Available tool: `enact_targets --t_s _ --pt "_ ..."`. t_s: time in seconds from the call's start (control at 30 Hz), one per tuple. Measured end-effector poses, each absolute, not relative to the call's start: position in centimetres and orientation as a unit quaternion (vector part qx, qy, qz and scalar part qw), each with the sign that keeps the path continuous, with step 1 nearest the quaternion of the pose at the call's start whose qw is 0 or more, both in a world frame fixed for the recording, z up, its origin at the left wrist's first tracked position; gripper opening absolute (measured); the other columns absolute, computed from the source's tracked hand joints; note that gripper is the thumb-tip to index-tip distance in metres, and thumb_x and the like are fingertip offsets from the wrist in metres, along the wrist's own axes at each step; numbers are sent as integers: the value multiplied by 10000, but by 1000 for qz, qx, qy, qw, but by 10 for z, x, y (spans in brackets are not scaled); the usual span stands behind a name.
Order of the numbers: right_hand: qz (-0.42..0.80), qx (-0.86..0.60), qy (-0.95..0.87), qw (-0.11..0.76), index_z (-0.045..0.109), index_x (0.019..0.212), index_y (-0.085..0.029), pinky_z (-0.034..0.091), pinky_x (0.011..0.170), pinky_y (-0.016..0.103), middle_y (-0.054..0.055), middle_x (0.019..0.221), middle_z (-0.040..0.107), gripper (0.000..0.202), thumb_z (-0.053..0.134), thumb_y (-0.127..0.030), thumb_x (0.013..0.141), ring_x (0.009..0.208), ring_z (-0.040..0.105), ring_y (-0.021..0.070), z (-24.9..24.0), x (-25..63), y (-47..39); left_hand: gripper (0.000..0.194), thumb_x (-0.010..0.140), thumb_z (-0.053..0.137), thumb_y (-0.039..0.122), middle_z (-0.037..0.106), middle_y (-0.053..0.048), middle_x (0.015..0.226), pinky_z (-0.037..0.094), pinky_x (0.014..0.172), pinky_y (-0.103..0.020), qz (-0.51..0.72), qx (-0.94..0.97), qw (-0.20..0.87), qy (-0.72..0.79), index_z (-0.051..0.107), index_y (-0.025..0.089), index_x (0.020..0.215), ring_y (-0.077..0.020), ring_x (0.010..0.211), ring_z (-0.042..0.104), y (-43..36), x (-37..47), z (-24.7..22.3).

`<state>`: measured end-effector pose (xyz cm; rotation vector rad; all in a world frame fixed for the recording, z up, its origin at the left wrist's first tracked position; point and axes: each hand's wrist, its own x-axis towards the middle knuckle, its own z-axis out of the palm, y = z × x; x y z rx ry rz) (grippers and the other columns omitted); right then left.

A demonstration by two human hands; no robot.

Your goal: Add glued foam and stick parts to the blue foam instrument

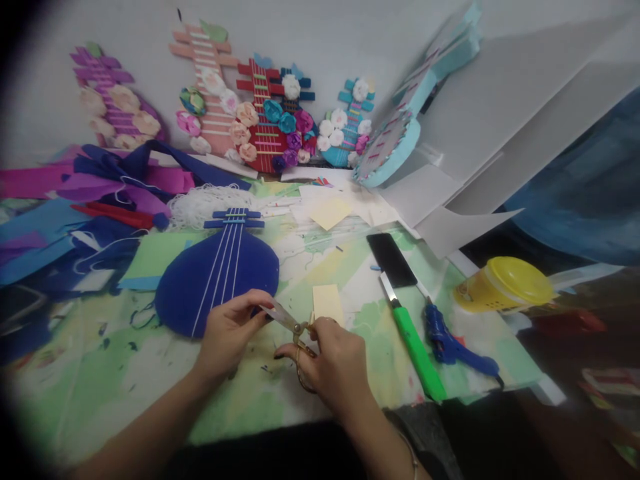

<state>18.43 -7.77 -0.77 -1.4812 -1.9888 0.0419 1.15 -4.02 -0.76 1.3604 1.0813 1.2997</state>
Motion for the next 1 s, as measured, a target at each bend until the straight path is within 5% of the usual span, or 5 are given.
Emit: enact_targets --t_s 0.73,1.0 --pt "-139 -541 -771 304 563 664 -175 282 471 252 -4 540 565 379 541 -525 809 480 521 117 -13 200 -74 80 677 711 237 667 -13 760 437 680 -243 502 504 529 462 691 202 746 -129 735 571 -39 15 -13" --pt "-153 -541 -770 302 560 642 -173 287 466 252 2 535 569 447 535 -600 773 479 520 116 -13 200 -74 103 634 734 234 690 -23 744 444 675 -255 485 474 546 492 707 198 727 -137 717 586 -39 14 -15"
